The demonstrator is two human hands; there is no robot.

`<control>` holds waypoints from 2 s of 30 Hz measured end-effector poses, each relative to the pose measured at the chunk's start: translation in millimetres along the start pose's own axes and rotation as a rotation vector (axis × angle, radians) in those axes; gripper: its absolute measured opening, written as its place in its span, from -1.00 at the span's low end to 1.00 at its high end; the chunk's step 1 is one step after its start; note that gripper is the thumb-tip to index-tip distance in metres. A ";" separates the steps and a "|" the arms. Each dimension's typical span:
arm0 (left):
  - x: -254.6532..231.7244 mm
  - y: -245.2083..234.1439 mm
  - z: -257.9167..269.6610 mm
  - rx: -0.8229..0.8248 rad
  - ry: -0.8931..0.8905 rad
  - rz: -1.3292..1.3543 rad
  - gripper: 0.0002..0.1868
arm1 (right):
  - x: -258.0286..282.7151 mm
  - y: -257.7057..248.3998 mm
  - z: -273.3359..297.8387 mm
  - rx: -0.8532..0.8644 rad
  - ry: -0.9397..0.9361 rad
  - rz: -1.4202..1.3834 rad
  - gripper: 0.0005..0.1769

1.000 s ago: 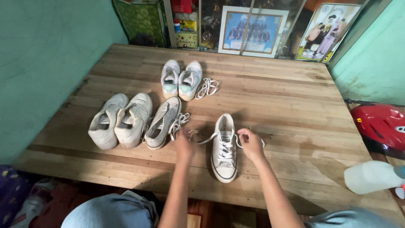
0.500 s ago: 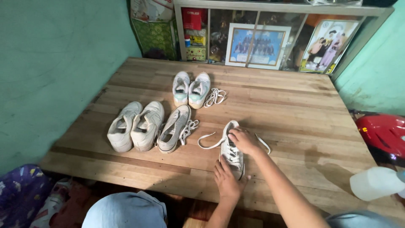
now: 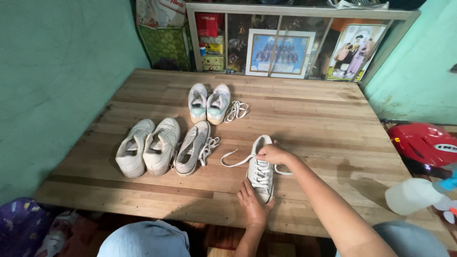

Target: The person removes a shoelace from a white sneaker and then re-laces the same shoe by threading the lace through the eyelets and tying a knot. The person then picks up a second white sneaker and begins threading a new lace through its eyelets.

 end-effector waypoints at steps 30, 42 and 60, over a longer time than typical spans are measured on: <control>-5.9 -6.4 4.6 0.057 0.043 -0.092 0.41 | 9.0 8.9 12.3 -0.464 0.063 -0.247 -0.73; 5.3 -10.5 -37.0 -0.188 0.270 -0.021 -0.27 | 0.5 2.2 52.7 -0.690 -0.085 -0.472 -0.80; -11.6 -22.3 -143.7 -0.053 0.537 0.041 -0.81 | 88.4 -1.5 90.7 -0.829 -0.130 -0.003 -0.86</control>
Point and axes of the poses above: each hand's wrist, its own z-axis away from the middle knuckle, its own y-axis out of the palm, x = y × z, the point moved 2 cm from there along -z, towards the middle knuckle, and after that the axes turned 2 degrees about -y, right-handed, at the moved point
